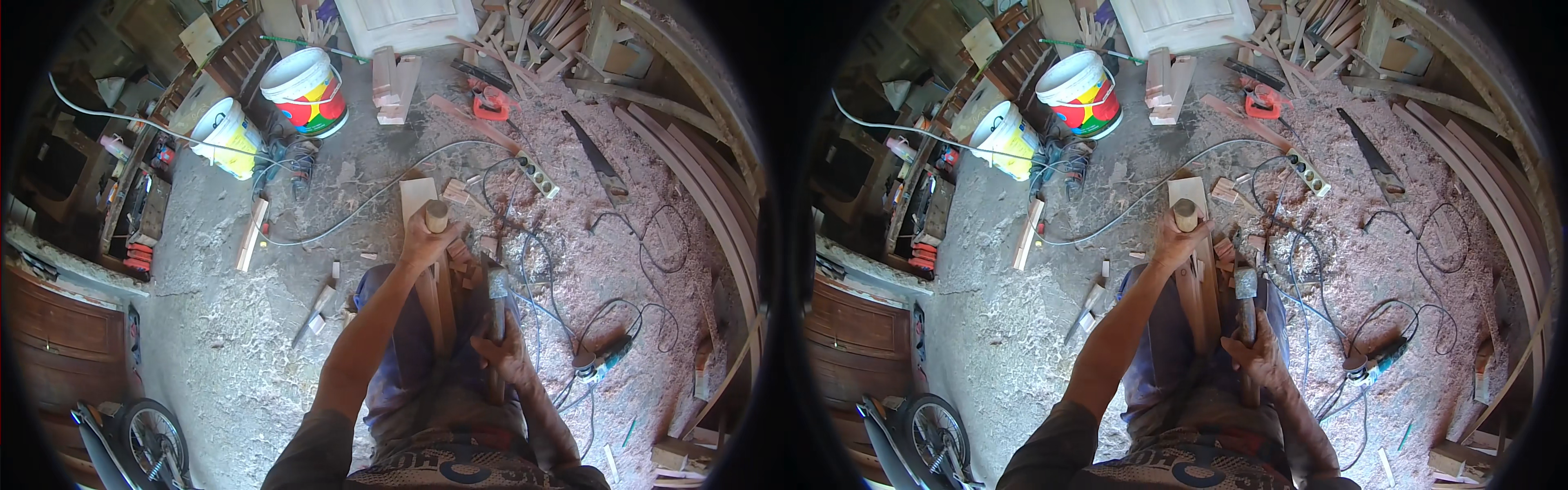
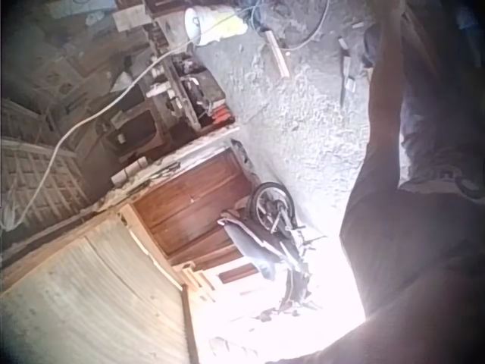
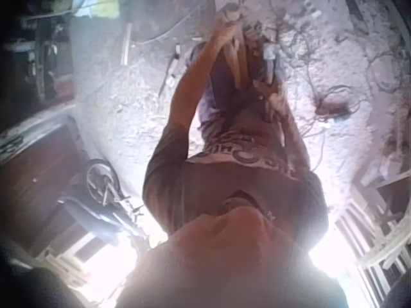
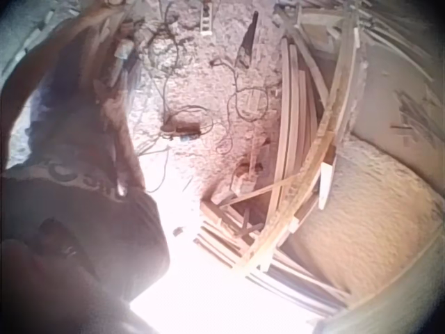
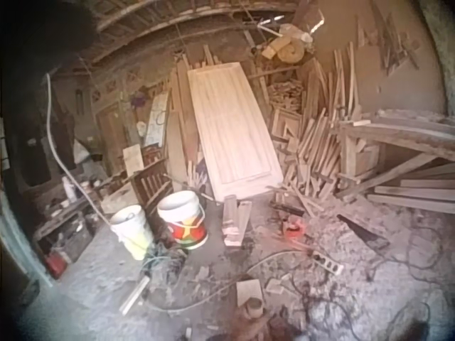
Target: The person shapes a piece of wood using a hatchet while sitting on the floor, occasionally picking up and repositioning the wood and another wooden piece.
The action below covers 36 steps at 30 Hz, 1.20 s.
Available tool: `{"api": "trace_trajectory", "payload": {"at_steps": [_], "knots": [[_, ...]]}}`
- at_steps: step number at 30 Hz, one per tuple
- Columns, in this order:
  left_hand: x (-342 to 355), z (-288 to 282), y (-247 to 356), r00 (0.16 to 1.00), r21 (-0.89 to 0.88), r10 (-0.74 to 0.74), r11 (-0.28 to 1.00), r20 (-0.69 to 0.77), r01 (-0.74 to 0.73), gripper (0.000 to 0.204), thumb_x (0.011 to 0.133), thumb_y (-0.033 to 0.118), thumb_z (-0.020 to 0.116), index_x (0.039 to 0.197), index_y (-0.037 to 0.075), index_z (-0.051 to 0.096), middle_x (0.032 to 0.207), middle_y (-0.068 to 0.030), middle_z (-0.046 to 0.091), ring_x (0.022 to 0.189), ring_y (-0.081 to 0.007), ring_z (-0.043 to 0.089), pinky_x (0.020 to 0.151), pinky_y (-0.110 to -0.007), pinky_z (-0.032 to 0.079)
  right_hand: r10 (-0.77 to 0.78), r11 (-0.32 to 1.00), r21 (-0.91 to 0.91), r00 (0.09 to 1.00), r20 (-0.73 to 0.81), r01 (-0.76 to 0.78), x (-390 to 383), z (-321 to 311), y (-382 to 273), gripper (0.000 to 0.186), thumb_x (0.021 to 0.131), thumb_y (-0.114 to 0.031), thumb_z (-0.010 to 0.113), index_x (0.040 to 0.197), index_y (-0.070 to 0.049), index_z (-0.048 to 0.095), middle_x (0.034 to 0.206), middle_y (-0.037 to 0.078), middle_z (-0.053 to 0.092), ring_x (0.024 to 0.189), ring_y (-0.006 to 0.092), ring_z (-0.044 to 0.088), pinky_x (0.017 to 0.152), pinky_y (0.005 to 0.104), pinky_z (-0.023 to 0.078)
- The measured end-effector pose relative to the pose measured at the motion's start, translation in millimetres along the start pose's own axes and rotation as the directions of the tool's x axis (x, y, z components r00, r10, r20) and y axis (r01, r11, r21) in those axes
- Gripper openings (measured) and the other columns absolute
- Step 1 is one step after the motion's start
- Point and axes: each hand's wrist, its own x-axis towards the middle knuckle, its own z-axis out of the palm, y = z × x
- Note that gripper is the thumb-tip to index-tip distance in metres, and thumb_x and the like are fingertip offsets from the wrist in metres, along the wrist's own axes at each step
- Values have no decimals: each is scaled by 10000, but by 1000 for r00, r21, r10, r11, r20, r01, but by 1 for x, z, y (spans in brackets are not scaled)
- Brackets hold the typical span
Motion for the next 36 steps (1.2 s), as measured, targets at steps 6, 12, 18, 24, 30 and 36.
{"api": "trace_trajectory", "payload": {"at_steps": [6,12,18,24,30,36], "knots": [[1,-12,-7,993,-65,-1,998,116,8,187,774,95,796,844,59,627,776,5,629,707,-89,587,650,-286,492,22,986,-168,1000,-11,-23,3,10,-12,411,864,-95,755,1190,-62,506,748,24,580,541,93,532,486,278,443],[2,-17,-11,992,-101,32,995,122,-19,119,775,63,748,800,65,631,754,11,632,690,-79,579,625,-275,477,-108,918,-380,994,30,111,16,12,-22,454,860,-165,765,1214,-56,504,795,89,621,711,188,629,653,378,518],[2,-18,-16,992,-165,-14,986,128,35,113,767,46,725,795,60,616,732,25,603,679,-70,570,627,-268,478,-308,751,-581,945,110,313,33,10,-60,512,870,-140,725,1300,-28,471,892,209,675,859,372,707,726,446,547],[6,-25,-39,996,-252,-61,965,66,76,110,759,47,719,784,69,613,742,27,610,680,-72,568,624,-266,470,-697,449,-631,690,195,632,36,29,-180,469,914,-107,671,1320,-25,451,886,168,675,727,295,692,614,396,575],[5,-23,-36,995,-173,69,983,77,-55,134,773,41,737,876,55,652,832,-4,659,773,-96,618,690,-278,503,-633,185,-812,699,333,554,68,39,-174,510,911,-166,686,1317,-34,408,891,210,690,680,360,703,599,458,581],[-9,-22,-57,973,-3,230,973,7,-230,390,768,70,811,1127,57,657,1044,-65,698,972,-181,658,836,-346,531,-338,111,-878,849,407,465,90,22,-130,568,870,-202,716,1311,-40,398,855,256,683,741,434,697,629,507,570]]}}
